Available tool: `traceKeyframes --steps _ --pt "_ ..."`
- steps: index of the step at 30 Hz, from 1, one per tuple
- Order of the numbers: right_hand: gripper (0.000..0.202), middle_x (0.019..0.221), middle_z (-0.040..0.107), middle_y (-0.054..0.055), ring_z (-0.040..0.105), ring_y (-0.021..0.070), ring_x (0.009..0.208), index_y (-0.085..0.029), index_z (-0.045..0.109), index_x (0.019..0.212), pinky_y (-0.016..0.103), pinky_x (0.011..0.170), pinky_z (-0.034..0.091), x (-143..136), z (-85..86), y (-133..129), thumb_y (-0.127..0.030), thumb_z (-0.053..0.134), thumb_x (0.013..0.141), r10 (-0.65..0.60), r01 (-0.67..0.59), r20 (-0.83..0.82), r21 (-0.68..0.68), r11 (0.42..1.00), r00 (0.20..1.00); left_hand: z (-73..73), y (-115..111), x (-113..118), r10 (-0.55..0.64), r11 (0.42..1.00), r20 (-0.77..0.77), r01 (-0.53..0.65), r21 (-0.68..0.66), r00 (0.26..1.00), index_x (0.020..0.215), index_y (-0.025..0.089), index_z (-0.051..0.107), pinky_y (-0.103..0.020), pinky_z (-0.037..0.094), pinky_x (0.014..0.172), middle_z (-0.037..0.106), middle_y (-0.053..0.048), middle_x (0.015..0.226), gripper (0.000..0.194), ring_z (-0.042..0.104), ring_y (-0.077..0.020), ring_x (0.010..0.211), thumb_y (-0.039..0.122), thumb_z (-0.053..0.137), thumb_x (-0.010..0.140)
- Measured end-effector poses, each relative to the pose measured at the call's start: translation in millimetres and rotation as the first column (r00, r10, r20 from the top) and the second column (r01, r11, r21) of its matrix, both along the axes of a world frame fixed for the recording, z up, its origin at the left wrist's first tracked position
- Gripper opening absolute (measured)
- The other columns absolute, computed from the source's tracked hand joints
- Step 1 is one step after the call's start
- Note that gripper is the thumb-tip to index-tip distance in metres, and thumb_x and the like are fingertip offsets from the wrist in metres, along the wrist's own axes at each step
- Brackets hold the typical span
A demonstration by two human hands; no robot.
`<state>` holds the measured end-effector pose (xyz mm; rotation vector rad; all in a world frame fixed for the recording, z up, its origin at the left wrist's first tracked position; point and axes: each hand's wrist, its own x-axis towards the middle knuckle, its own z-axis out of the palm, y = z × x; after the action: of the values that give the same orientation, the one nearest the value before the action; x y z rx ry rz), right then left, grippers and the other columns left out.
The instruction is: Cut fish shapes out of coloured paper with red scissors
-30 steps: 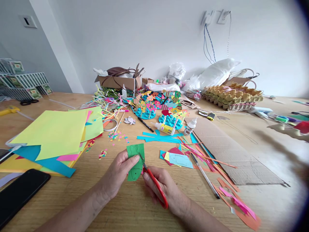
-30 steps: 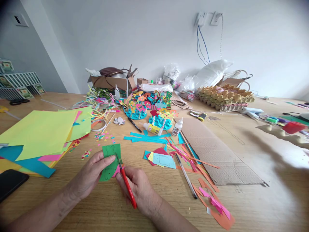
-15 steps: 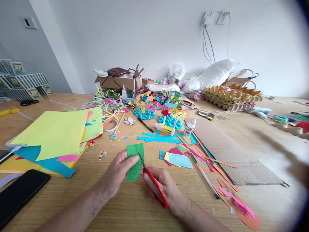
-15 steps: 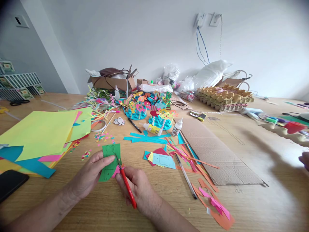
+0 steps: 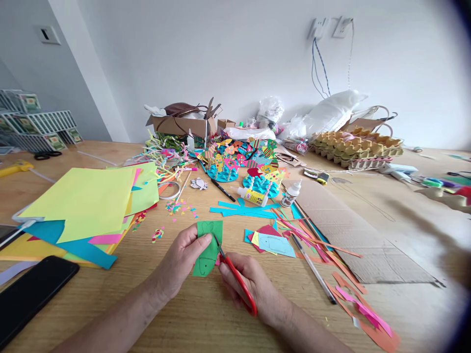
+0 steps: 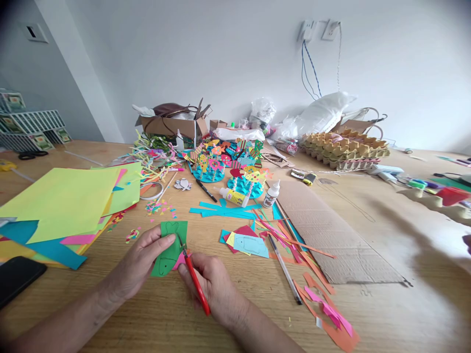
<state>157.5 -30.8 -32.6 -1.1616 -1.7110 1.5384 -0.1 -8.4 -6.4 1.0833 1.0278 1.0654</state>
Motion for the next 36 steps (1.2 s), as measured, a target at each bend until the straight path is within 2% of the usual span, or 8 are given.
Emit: traceKeyframes --steps 12,19,23,29,36 --pt "0.043 0.046 0.036 -0.007 0.036 0.0064 0.038 -0.018 0.042 0.066 0.017 0.036 0.026 -0.8 0.7 -0.3 -0.057 0.046 0.083 -0.016 0.017 0.021 -0.038 0.999 1.0 -0.7 1.1 -1.2 -0.015 1.0 0.017 0.015 -0.014 1.0 0.075 0.015 0.061 -0.021 0.042 0.055 0.059 0.003 0.061 0.018 0.052 -0.0113 0.055 0.033 0.062 0.073" --pt "0.043 0.048 0.034 -0.007 0.034 0.0058 0.038 -0.018 0.039 0.063 0.018 0.036 0.023 -0.1 -3.8 1.9 -0.057 0.048 0.082 -0.015 0.014 0.044 0.018 1.0 0.999 -0.9 -0.1 -1.7 -0.002 1.0 0.011 0.002 0.0 1.0 0.077 0.017 0.062 -0.022 0.043 0.058 0.06 0.003 0.062 0.017 0.053 -0.0121 0.056 0.034 0.061 0.074" --pt "0.045 0.048 0.033 -0.007 0.033 0.006 0.041 -0.018 0.038 0.06 0.018 0.038 0.024 -0.4 0.9 1.8 -0.057 0.048 0.081 -0.019 0.017 0.038 0.067 0.998 0.999 -1.9 0.7 -1.5 0.022 0.999 -0.027 -0.021 0.035 0.999 0.077 0.017 0.062 -0.021 0.042 0.057 0.058 0.004 0.062 0.018 0.05 -0.0113 0.057 0.034 0.06 0.074" --pt "0.044 0.047 0.037 -0.006 0.036 0.0066 0.041 -0.018 0.04 0.062 0.017 0.038 0.026 0.7 4.9 0.0 -0.056 0.046 0.083 -0.002 0.002 0.012 0.022 1.0 1.0 -3.7 1.8 -2.6 0.006 0.997 -0.085 0.001 0.082 0.996 0.074 0.017 0.059 -0.02 0.041 0.057 0.054 0.004 0.063 0.017 0.047 -0.011 0.058 0.033 0.057 0.077" --pt "0.042 0.047 0.036 -0.007 0.036 0.0064 0.04 -0.018 0.039 0.063 0.017 0.037 0.025 1.2 2.9 -2.1 -0.054 0.046 0.084 0.003 -0.003 -0.001 0.016 1.0 1.0 -3.2 0.1 -2.5 0.006 0.998 -0.082 -0.001 0.065 0.997 0.075 0.017 0.059 -0.02 0.04 0.056 0.053 0.004 0.062 0.017 0.046 -0.0108 0.058 0.034 0.057 0.077"
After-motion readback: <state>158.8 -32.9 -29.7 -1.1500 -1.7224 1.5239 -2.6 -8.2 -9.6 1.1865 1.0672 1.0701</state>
